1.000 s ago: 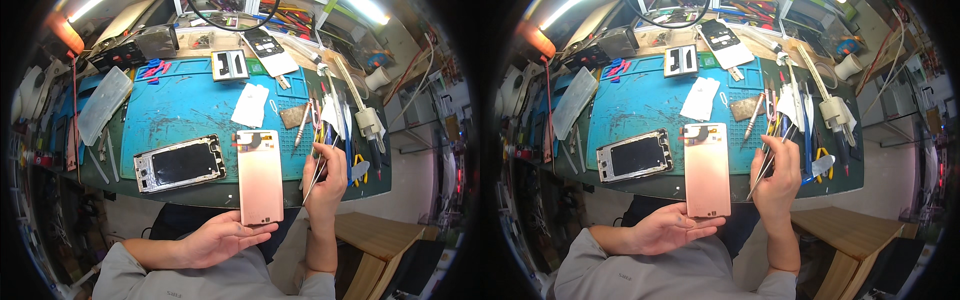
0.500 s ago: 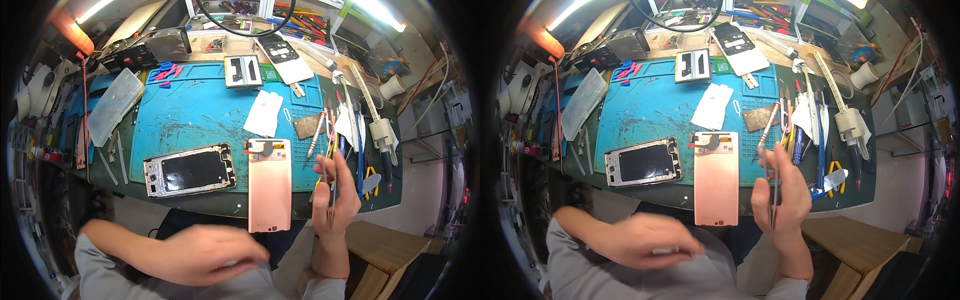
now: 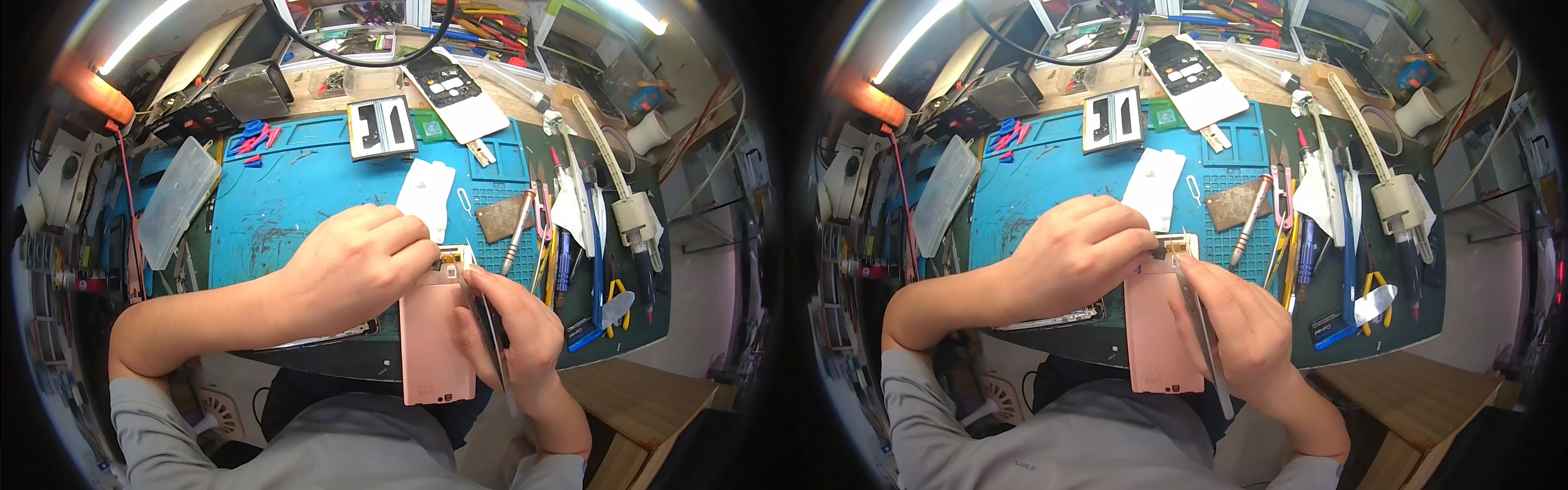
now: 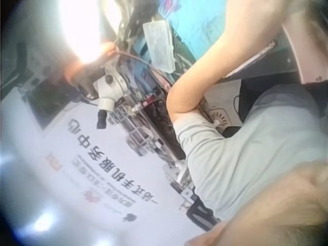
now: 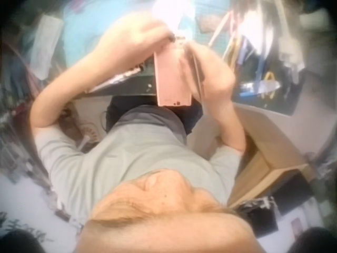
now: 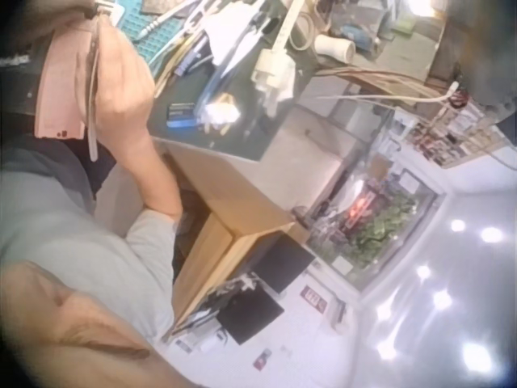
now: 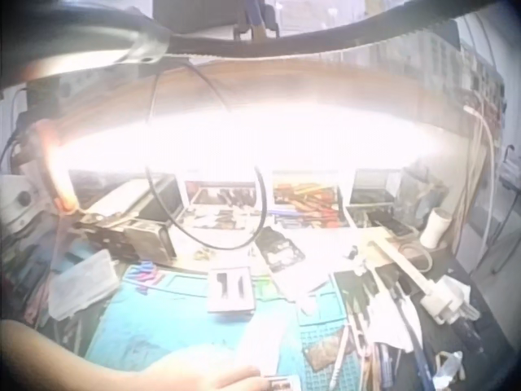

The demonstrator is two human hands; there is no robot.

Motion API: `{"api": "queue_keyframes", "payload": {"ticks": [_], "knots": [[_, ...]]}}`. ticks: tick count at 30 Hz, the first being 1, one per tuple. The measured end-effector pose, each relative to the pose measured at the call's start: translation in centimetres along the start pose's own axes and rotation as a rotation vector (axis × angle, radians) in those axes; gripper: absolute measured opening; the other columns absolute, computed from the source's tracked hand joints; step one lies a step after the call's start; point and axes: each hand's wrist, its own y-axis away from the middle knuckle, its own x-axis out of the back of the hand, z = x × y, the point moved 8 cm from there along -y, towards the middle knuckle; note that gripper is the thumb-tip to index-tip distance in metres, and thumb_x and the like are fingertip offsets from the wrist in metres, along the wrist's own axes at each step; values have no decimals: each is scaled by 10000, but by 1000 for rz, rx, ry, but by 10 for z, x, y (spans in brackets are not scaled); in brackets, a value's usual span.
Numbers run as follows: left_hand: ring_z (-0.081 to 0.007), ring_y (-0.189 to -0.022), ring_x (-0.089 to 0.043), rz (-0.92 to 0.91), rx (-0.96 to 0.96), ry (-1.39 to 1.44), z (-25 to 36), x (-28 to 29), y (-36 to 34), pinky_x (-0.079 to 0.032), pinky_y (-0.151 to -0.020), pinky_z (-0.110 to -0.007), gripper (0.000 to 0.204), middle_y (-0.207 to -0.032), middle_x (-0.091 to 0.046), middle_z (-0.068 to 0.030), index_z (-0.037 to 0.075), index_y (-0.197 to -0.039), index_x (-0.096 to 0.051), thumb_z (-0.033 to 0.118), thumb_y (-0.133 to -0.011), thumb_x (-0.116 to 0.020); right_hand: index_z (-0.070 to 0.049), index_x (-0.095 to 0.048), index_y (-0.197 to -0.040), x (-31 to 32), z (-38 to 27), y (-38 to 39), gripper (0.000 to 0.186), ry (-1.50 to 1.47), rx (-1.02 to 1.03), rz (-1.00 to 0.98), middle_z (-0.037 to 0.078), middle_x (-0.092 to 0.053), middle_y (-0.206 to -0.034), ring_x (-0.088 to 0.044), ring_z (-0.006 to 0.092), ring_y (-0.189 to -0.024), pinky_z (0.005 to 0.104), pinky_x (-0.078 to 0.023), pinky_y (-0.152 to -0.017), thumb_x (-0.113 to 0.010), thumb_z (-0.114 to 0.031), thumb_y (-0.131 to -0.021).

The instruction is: The person uses a heat gun to warm the edges of a disassembled smartphone, then uses tweezers to remove small components and a cloth to clean the back cover. The person handles the phone frame and back cover throughout the process.

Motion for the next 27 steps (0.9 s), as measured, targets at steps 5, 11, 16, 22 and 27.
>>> {"api": "queue_keyframes", "payload": {"ticks": [5, 11, 16, 22, 27], "knots": [[-242, -792, -635, 9, 37, 3, -5, -2, -1, -514, -700, -353, 187, -911, -644, -59, 50, -895, -619, 60, -744, -731, 42, -645, -1172, -3, -3, 4, 441, 37, 5, -35, 150, -722, -974, -714, 231, -762, 296, -540, -609, -791, -22, -761], [-242, -767, -630, 27, 86, 22, -10, 1, -6, -514, -684, -355, 163, -848, -640, -50, 54, -860, -610, 49, -746, -725, 37, -693, -1111, -6, -5, 3, 365, 118, 57, -50, 126, -723, -967, -706, 204, -755, 279, -524, -599, -787, -52, -770], [-249, -745, -629, 24, 113, 55, -14, 0, -6, -514, -661, -360, 144, -810, -631, -56, 56, -844, -611, 42, -751, -720, 27, -706, -1105, -8, -5, 1, 343, 132, 64, -66, 115, -720, -965, -704, 196, -770, 276, -525, -604, -774, -64, -782], [-255, -722, -630, 36, 106, 80, -16, 2, -7, -513, -642, -363, 145, -783, -625, -67, 55, -842, -611, 43, -750, -722, 28, -705, -1098, -10, -6, -2, 338, 148, 63, -84, 120, -720, -957, -704, 206, -767, 281, -530, -604, -775, -48, -777], [-261, -719, -632, 28, 104, 79, -17, 1, -6, -514, -639, -366, 147, -773, -624, -69, 54, -843, -610, 45, -749, -722, 37, -707, -1079, -10, -8, -3, 338, 158, 59, -94, 144, -726, -940, -707, 234, -749, 292, -540, -601, -791, -8, -754]]}}
